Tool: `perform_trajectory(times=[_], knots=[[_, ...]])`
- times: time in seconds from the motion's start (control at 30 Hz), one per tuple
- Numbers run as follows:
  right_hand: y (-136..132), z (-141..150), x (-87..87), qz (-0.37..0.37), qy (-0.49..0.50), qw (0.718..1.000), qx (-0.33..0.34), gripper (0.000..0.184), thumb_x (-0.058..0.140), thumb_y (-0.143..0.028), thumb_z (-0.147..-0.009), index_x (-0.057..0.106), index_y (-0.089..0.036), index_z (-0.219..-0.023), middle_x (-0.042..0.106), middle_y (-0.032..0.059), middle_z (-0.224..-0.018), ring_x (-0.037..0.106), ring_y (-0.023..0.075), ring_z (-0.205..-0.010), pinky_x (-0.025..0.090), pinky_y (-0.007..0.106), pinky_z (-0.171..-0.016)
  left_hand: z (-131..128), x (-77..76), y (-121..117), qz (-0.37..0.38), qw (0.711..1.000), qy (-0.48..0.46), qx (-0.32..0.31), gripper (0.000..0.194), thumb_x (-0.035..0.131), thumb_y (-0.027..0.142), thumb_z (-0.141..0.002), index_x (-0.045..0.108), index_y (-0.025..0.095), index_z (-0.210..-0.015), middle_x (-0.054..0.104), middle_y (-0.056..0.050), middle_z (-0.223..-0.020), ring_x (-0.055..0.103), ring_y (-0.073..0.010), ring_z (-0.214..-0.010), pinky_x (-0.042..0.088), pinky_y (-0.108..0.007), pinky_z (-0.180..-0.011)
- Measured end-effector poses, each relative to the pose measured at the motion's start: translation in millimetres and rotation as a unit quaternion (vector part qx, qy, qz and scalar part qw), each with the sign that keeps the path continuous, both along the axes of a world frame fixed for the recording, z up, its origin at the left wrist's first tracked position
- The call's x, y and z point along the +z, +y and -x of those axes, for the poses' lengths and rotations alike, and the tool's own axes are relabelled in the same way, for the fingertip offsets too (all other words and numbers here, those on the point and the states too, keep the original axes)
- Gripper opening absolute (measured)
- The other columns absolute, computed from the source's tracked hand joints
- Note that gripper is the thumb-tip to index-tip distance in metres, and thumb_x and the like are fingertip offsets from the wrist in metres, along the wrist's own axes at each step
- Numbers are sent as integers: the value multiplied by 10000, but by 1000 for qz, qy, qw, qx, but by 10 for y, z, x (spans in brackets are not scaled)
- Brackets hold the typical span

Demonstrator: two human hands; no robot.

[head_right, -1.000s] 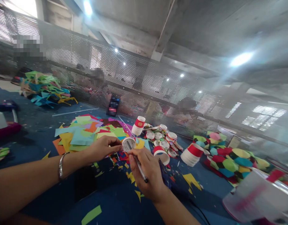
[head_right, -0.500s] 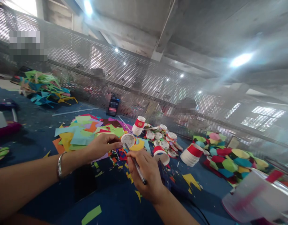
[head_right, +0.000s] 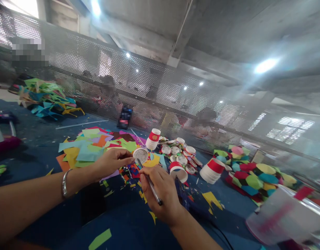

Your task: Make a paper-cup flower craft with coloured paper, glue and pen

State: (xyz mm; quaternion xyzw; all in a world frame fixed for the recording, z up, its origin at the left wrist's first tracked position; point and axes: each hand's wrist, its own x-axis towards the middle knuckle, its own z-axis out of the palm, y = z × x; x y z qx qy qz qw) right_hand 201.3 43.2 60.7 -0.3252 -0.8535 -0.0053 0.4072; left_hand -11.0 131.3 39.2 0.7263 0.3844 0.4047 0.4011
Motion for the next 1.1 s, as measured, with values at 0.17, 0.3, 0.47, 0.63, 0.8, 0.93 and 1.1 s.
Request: perform_trajectory(times=[0.17, 0.3, 0.47, 0.63, 0.8, 0.93, 1.1], knots=[[-1, 18, 23, -7, -5, 1000, -2, 165, 554, -102, -966, 631, -192, -1081, 669, 46, -901, 621, 182, -815, 472, 345, -755, -5, -23, 24, -3, 1000, 8, 5, 333, 643, 476, -802, 724, 158, -861, 630, -6, -737, 488, -143, -685, 354, -268, -626], [-14, 28, 32, -11, -13, 1000, 0, 182, 541, -103, -970, 625, -199, -1101, 681, 51, -911, 624, 190, -831, 475, 353, -764, -15, -53, 45, 2, 1000, 2, -11, 339, 640, 483, -809, 722, 161, -877, 648, -7, -749, 508, -144, -686, 364, -270, -634], [-11, 7, 28, -4, -19, 1000, -5, 180, 546, -115, -969, 626, -215, -1095, 687, 45, -910, 627, 192, -819, 480, 359, -752, -1, -18, 26, 3, 1000, -14, 0, 361, 628, 502, -828, 718, 159, -894, 651, -6, -744, 500, -134, -670, 360, -271, -631], [2, -51, 30, -14, -12, 999, -37, 160, 549, -127, -974, 635, -216, -1075, 676, 40, -899, 630, 185, -806, 475, 349, -729, 15, 30, -4, 8, 999, -24, 25, 353, 627, 503, -830, 712, 163, -868, 637, -4, -724, 462, -123, -632, 344, -281, -615], [14, -102, 54, -27, 0, 997, -65, 149, 561, -138, -975, 630, -217, -1081, 678, 30, -896, 639, 179, -825, 467, 344, -746, 2, -3, 13, 14, 999, -43, 18, 373, 633, 521, -826, 719, 168, -910, 669, -23, -783, 504, -135, -676, 368, -286, -644], [20, -88, 64, -33, -1, 997, -63, 163, 558, -129, -974, 632, -210, -1096, 680, 33, -903, 642, 176, -823, 465, 338, -736, -9, -27, 12, 1, 1000, -28, 3, 361, 639, 511, -821, 720, 163, -875, 654, -19, -766, 507, -145, -697, 362, -278, -636], [5, -38, 48, -27, -14, 999, -38, 185, 559, -105, -960, 629, -202, -1102, 674, 44, -923, 633, 182, -828, 469, 343, -737, -28, -24, -30, 5, 1000, -11, -19, 314, 656, 474, -808, 735, 178, -873, 652, 3, -742, 509, -144, -687, 360, -266, -630]])
